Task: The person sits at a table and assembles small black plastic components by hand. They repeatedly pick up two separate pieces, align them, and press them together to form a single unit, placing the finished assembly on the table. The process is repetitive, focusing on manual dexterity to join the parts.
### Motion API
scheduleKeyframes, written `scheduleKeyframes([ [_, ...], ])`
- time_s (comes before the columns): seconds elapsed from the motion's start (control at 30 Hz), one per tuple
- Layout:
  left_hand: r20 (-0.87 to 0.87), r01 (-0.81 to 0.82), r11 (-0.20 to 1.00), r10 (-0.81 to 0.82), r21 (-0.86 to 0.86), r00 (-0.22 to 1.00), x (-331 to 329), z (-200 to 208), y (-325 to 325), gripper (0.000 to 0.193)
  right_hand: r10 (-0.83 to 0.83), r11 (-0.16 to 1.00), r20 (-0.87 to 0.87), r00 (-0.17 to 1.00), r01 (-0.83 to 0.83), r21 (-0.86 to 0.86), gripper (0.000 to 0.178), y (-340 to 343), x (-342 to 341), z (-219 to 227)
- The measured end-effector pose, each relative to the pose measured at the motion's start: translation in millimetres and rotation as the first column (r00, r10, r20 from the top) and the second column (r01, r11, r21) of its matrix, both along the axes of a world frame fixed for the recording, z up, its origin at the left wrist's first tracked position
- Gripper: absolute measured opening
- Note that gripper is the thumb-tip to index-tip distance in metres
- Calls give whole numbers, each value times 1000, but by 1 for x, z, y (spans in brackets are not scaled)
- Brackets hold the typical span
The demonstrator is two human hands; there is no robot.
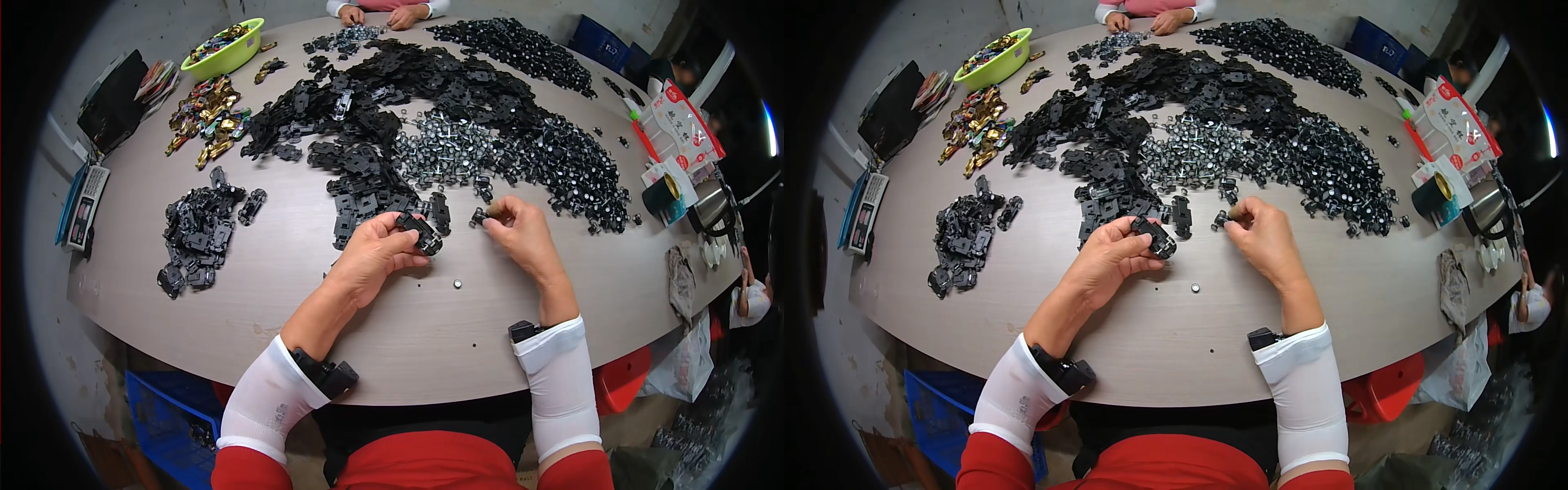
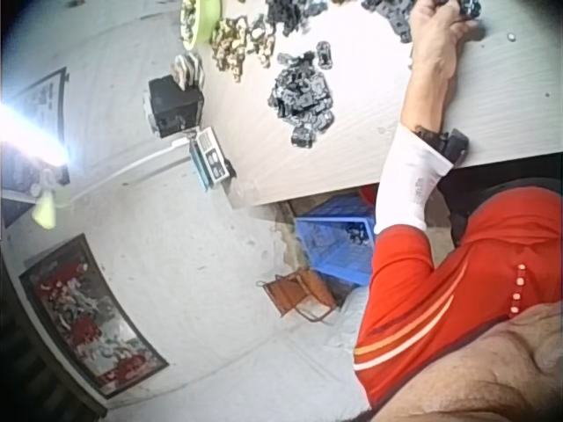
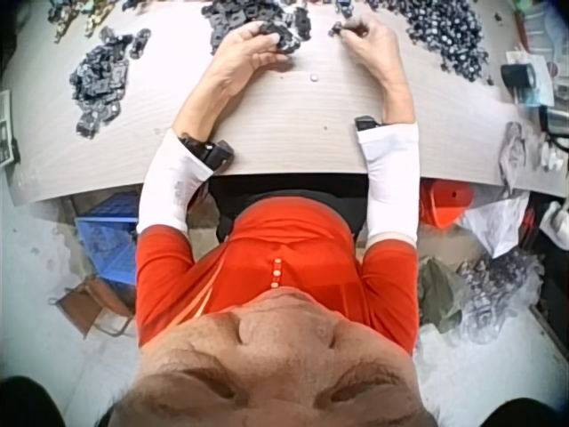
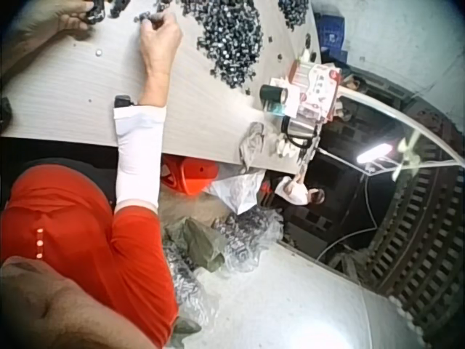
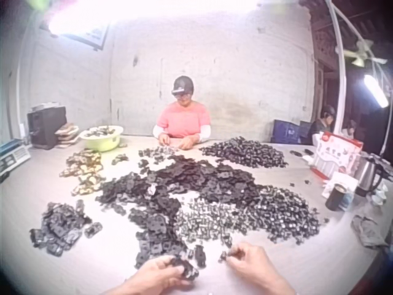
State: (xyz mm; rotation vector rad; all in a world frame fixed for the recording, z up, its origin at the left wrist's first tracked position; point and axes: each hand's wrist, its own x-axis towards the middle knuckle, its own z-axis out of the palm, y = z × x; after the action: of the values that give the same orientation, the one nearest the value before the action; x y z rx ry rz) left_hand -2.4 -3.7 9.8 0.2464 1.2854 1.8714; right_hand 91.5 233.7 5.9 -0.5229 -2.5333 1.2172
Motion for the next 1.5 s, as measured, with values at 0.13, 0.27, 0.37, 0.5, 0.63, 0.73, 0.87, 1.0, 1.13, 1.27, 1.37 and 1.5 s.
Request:
scheduleKeyframes([
  [0.13, -29, -4, 1000, 3, -5, 1000, 2, -1, 1, 26, -11, 989, 14, 1000, 9, 149, 15, -7, 1, 6],
  [0.27, -68, -5, 1000, 4, -14, 998, 4, -1, 3, 25, 46, 965, -102, 994, -18, 263, 14, -12, -4, 1],
  [0.37, -118, 7, 999, -12, -44, 993, 3, -5, 3, 24, 95, 990, -168, 981, -76, 120, 14, -34, -4, 15],
  [0.5, -276, 33, 998, -48, -58, 960, 3, -15, 2, 23, 180, 982, -195, 964, -165, 91, 14, -76, -3, 32],
  [0.63, -412, 42, 981, -118, -188, 903, 11, 0, 6, 14, 167, 978, -177, 970, -139, 159, 15, -80, -6, 23],
  [0.73, -405, 44, 988, -100, -145, 909, 11, -6, 6, 10, 168, 976, -147, 975, -143, 163, 15, -82, -6, 23],
  [0.87, -417, 45, 986, -109, -161, 902, 12, -6, 6, 11, 167, 975, -131, 977, -145, 166, 16, -83, -5, 24],
  [1.0, -386, 39, 996, -65, -74, 920, 15, 0, 6, 13, 109, 988, -199, 974, -85, 126, 15, -87, -8, 20],
  [1.13, -81, 5, 995, 3, 96, 997, 16, 12, 6, 16, 121, 988, -247, 961, -141, -65, 11, -88, -7, 22],
  [1.27, -55, -17, 998, 21, 65, 998, 11, -1, 6, 22, 187, 955, -209, 960, -227, -189, 12, -78, -5, 23],
  [1.37, -113, -69, 997, 74, 41, 991, 5, -5, 2, 23, 76, 965, -270, 960, -139, -223, 13, -62, -9, 21],
  [1.5, -174, -178, 980, 191, 87, 966, -3, -4, -2, 21, 92, 987, -192, 977, -64, 144, 24, -47, -13, 5],
])
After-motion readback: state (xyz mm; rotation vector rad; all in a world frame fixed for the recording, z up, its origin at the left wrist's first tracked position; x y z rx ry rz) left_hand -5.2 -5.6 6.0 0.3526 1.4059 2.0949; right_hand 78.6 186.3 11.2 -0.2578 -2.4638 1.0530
